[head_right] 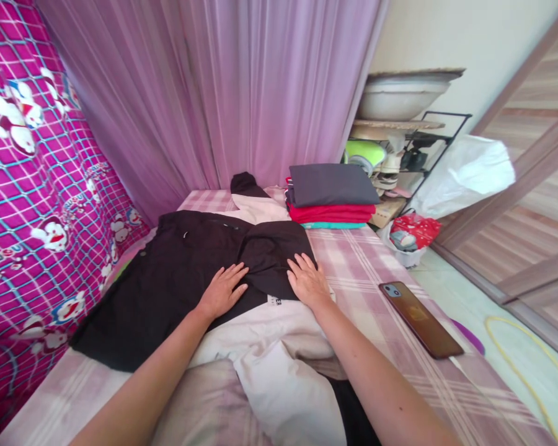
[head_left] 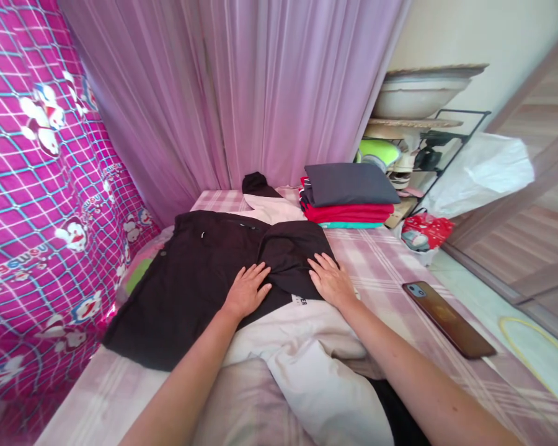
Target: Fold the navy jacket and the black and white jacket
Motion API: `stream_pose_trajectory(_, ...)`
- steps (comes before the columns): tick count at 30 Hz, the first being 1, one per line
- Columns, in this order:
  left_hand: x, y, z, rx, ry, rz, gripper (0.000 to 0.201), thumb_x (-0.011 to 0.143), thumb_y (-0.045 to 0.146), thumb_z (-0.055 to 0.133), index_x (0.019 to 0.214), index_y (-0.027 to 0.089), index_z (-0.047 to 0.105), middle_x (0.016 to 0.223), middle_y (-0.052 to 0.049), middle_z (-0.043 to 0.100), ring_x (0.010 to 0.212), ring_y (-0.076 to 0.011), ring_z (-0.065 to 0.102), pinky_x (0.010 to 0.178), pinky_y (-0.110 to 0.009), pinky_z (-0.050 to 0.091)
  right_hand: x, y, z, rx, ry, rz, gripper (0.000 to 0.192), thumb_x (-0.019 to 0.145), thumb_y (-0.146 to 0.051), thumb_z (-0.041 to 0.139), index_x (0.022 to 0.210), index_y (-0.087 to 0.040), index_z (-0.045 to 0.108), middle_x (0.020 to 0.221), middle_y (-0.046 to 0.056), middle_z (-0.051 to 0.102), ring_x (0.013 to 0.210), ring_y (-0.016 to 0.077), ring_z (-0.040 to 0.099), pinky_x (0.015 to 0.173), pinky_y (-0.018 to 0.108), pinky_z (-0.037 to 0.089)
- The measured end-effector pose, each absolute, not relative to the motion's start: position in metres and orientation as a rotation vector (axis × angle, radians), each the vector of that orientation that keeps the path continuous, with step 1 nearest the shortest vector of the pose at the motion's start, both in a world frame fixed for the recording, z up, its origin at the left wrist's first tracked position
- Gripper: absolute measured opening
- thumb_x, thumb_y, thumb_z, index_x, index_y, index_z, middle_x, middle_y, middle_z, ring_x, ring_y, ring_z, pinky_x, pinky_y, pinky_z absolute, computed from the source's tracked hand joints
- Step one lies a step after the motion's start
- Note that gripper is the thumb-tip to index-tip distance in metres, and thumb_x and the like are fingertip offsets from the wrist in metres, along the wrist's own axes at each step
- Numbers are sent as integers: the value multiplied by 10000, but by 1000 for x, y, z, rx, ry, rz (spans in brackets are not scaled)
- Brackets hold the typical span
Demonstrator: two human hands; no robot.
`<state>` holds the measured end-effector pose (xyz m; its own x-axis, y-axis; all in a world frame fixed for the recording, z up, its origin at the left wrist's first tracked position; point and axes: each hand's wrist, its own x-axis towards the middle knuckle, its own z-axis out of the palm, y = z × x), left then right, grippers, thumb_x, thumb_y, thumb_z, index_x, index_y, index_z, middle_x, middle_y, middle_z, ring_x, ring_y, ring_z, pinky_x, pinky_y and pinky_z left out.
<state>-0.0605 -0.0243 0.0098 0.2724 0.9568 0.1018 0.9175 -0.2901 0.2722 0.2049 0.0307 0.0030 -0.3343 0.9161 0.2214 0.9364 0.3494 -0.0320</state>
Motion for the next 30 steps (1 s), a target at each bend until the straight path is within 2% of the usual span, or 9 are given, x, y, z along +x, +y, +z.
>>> stream_pose_trajectory(10,-67,-25,2,2343,1718,538,485,984,423,413,1445,282,470,1536,-60,443,1422,-222,397,1195,-508,274,206,33,-8,-1576,-2317,-286,419,968,-272,390,1290,-236,657,1399,68,592,1342,263,471,1067,472,392)
stream_pose_trajectory(30,-75,-22,-8,2339,1682,669,465,953,325,471,1416,314,503,1502,-46,492,1381,-203,456,1186,-498,303,203,34,-9,-1586,-2288,-293,412,966,-255,395,1271,-231,670,1388,62,600,1324,259,500,1076,472,403)
